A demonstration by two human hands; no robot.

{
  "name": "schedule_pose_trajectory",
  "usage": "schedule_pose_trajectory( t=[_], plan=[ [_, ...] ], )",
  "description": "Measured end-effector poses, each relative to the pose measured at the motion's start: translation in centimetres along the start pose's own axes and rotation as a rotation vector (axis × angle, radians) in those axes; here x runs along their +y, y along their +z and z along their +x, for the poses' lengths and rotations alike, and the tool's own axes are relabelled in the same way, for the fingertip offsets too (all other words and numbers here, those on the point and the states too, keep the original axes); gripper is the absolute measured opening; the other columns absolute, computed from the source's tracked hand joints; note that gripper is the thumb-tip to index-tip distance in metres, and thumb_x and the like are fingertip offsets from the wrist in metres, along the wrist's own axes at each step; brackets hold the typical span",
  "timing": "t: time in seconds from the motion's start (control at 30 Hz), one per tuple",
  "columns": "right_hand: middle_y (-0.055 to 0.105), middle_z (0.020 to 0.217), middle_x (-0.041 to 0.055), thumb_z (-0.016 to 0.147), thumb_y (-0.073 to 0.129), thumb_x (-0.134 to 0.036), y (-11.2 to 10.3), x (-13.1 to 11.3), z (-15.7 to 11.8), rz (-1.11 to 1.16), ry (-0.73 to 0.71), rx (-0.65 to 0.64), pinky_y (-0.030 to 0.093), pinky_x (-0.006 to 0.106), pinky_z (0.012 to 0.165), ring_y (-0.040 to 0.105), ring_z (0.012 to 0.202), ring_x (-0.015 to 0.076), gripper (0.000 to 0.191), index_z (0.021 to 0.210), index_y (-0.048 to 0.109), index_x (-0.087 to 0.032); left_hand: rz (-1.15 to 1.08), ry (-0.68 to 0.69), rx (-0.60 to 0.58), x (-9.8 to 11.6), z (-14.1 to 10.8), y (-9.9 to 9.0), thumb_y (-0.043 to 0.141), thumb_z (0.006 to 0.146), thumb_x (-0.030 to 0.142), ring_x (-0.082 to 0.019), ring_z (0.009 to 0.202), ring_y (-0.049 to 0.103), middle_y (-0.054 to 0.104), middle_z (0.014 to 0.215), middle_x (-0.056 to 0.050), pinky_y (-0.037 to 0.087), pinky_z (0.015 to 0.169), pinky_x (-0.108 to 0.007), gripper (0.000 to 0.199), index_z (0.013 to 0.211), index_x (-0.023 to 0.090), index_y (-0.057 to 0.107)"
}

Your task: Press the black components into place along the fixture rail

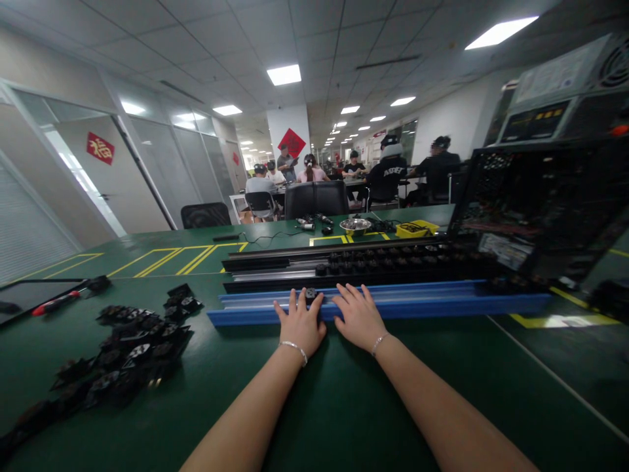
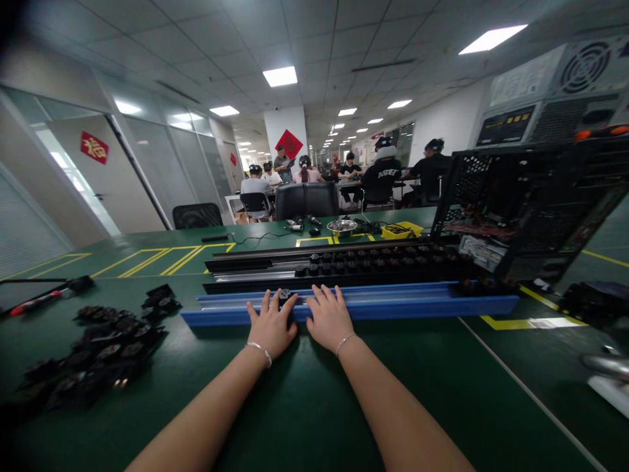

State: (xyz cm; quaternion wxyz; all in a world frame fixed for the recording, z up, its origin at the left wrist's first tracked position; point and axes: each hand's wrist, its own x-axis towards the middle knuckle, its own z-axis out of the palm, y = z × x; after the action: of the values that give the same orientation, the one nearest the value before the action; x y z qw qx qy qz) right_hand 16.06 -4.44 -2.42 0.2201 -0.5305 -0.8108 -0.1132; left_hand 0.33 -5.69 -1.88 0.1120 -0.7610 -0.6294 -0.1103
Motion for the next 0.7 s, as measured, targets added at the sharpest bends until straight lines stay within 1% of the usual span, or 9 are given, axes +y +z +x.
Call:
schedule_pose_trajectory(
  t=[0.2, 0.43, 0.7],
  plan=[
    [0.043, 0.136, 0.0078, 0.076, 0.051, -0.033, -0.1, 0.0, 0.1, -0.004, -0.003, -0.003, 0.013, 0.047, 0.106, 0.034, 0.124, 0.0257, 0.035, 0.108, 0.057, -0.022, 0.01, -0.01, -0.004, -0.7, -0.1, -0.3, 0.049, 0.075, 0.042, -0.033, 0.134, 0.014, 0.031, 0.143, -0.009, 0.003, 0.098, -0.068, 0.061, 0.134, 0.039, 0.031],
    [0.042, 0.136, 0.0079, 0.076, 0.051, -0.031, -0.2, 0.0, 0.1, 0.003, 0.0, -0.014, 0.011, 0.047, 0.106, 0.033, 0.125, 0.0253, 0.034, 0.108, 0.057, -0.022, 0.017, 0.006, -0.009, -0.9, 0.1, -0.5, 0.047, 0.076, 0.043, -0.032, 0.134, 0.014, 0.035, 0.141, -0.009, 0.0, 0.099, -0.066, 0.059, 0.133, 0.038, 0.033],
    [0.043, 0.136, 0.0076, 0.076, 0.052, -0.031, -0.2, 0.0, 0.1, 0.005, 0.0, -0.02, 0.012, 0.047, 0.106, 0.033, 0.125, 0.0249, 0.033, 0.106, 0.058, -0.023, 0.043, 0.004, -0.015, -1.4, 0.2, -0.9, 0.048, 0.077, 0.044, -0.032, 0.134, 0.015, 0.038, 0.14, -0.007, 0.002, 0.1, -0.065, 0.056, 0.131, 0.041, 0.035]
  ],
)
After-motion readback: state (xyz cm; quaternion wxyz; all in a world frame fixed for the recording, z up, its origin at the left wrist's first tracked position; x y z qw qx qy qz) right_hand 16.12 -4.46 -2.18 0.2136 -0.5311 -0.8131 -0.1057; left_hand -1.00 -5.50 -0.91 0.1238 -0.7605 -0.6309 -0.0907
